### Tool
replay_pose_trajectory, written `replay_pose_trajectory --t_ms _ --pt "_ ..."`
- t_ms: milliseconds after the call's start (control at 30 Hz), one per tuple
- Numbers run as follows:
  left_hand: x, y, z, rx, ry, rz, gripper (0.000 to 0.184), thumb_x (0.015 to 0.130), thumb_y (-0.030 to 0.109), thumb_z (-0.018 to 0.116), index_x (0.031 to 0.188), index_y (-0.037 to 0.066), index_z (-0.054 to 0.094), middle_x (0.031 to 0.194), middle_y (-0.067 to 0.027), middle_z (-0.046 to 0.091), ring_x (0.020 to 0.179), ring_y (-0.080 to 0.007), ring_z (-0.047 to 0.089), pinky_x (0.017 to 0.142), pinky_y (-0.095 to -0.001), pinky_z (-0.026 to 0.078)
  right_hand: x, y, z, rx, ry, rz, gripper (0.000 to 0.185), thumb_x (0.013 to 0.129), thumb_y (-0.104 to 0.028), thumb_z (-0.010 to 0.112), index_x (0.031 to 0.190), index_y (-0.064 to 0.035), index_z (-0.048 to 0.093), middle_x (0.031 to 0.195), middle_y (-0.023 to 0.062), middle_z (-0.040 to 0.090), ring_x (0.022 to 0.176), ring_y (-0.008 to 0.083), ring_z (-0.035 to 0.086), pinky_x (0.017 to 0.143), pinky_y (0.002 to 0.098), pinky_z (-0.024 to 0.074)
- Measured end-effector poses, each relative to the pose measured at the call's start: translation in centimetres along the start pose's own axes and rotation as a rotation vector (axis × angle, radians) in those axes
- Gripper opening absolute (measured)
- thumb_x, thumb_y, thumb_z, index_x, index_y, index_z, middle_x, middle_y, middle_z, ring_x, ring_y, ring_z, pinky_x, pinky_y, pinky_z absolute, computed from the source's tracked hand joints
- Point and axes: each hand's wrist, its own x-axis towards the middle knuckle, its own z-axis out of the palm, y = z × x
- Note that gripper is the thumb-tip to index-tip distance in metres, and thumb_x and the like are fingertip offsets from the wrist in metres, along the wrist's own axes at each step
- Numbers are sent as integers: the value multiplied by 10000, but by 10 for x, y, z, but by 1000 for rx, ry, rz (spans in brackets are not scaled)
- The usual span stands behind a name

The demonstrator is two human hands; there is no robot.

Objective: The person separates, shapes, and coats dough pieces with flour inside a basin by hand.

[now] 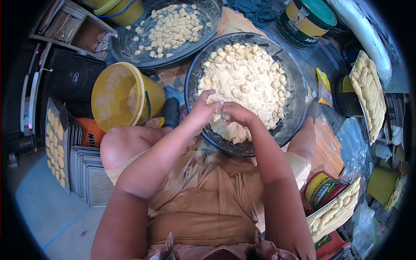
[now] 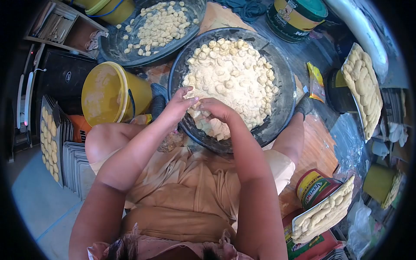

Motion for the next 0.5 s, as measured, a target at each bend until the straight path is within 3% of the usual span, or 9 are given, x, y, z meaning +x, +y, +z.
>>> replay_pose_trajectory --t_ms 33,133,233,300,433,467,500 --pt "1 -2 0 13 27 -7 452 888 213 635 1245 -11 472 1130 -112 547 1058 -167 520 915 -303 391 -7 -13 8 71 -24 -33 379 831 -191 644 1154 -5 576 838 65 614 656 140 575 565 271 496" --pt "7 -8 -7 -110 -200 -50 431 879 150 635 1251 -1 478 1095 -108 567 986 -157 552 848 -276 428 -21 -34 15 187 -42 -145 326 844 -187 648 1110 -11 579 837 54 606 657 135 580 602 263 524" --pt "8 -9 -4 46 -112 40 426 874 106 630 1258 1 476 1027 -83 591 911 -144 570 787 -260 450 -14 -36 5 114 41 -193 270 858 -175 649 1064 -15 578 819 42 600 607 126 562 570 235 500" --pt "6 0 -5 81 -98 -27 389 877 108 630 1226 -8 506 982 -65 603 878 -131 571 769 -248 450 -8 -31 -8 21 94 -196 253 862 -173 648 1054 -24 579 817 36 603 570 122 543 542 220 477" --pt "16 -15 -9 56 -134 10 305 882 134 634 1138 -22 577 963 -56 622 861 -113 567 770 -242 442 -10 -11 -33 50 196 -165 305 808 -128 632 1100 -48 589 903 42 596 753 109 557 677 266 488" --pt "17 -17 -9 61 -131 -18 293 883 142 631 1122 -22 588 974 -58 626 869 -114 566 783 -246 440 -10 -1 -44 -87 215 -151 395 784 -144 608 1161 -32 577 1005 92 610 858 186 585 824 329 479" --pt "16 -14 -10 66 -127 -45 283 885 151 629 1106 -22 598 985 -60 630 877 -116 566 797 -250 437 -5 19 -62 -346 338 -108 447 782 -179 625 1201 -39 552 1071 128 583 938 226 566 869 364 464"
